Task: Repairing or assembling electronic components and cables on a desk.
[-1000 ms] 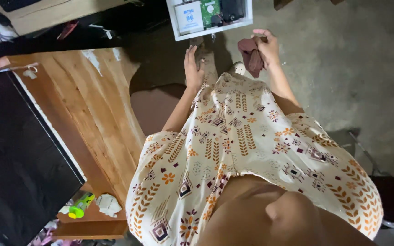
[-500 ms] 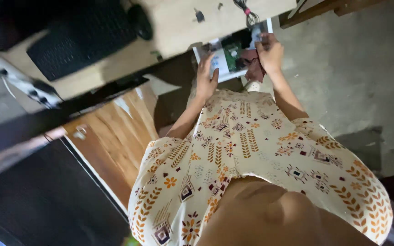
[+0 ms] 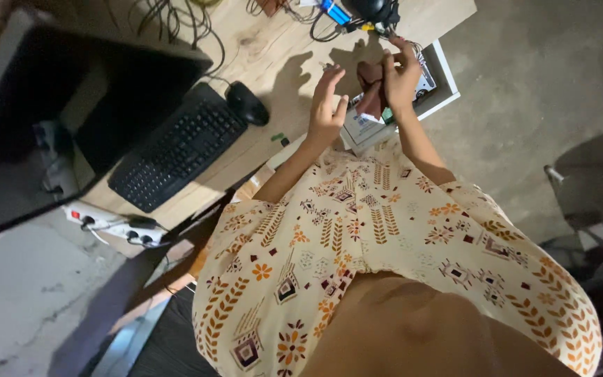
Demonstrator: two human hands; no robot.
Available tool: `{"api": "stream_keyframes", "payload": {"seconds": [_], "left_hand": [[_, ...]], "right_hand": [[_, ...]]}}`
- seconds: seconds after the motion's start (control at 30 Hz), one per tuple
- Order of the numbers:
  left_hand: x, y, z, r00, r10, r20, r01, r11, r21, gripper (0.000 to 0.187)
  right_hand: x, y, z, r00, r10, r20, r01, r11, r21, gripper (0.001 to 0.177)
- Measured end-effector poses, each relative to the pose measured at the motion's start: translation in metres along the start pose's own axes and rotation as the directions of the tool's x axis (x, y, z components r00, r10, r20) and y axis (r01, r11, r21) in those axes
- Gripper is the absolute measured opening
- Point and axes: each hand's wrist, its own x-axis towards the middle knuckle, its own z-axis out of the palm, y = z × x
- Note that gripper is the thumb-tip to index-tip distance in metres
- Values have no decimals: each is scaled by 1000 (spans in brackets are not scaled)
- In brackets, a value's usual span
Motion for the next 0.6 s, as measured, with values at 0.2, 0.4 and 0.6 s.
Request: {"api": "stream_keyframes", "payload": {"seconds": [0.2, 0.4, 0.6], "left_hand": [[33, 8, -13, 999, 25, 38, -24, 999, -24, 52], [55, -16, -9, 977, -165, 136, 191, 959, -211, 51], [93, -7, -14, 994, -8, 105, 12, 999, -32, 45]], "right_hand": [[18, -11, 15, 995, 83, -45, -89, 987, -134, 50], [38, -29, 28, 996, 80, -31, -86, 969, -233, 66], [48, -16, 35, 996, 84, 10, -76, 938, -339, 66]]}}
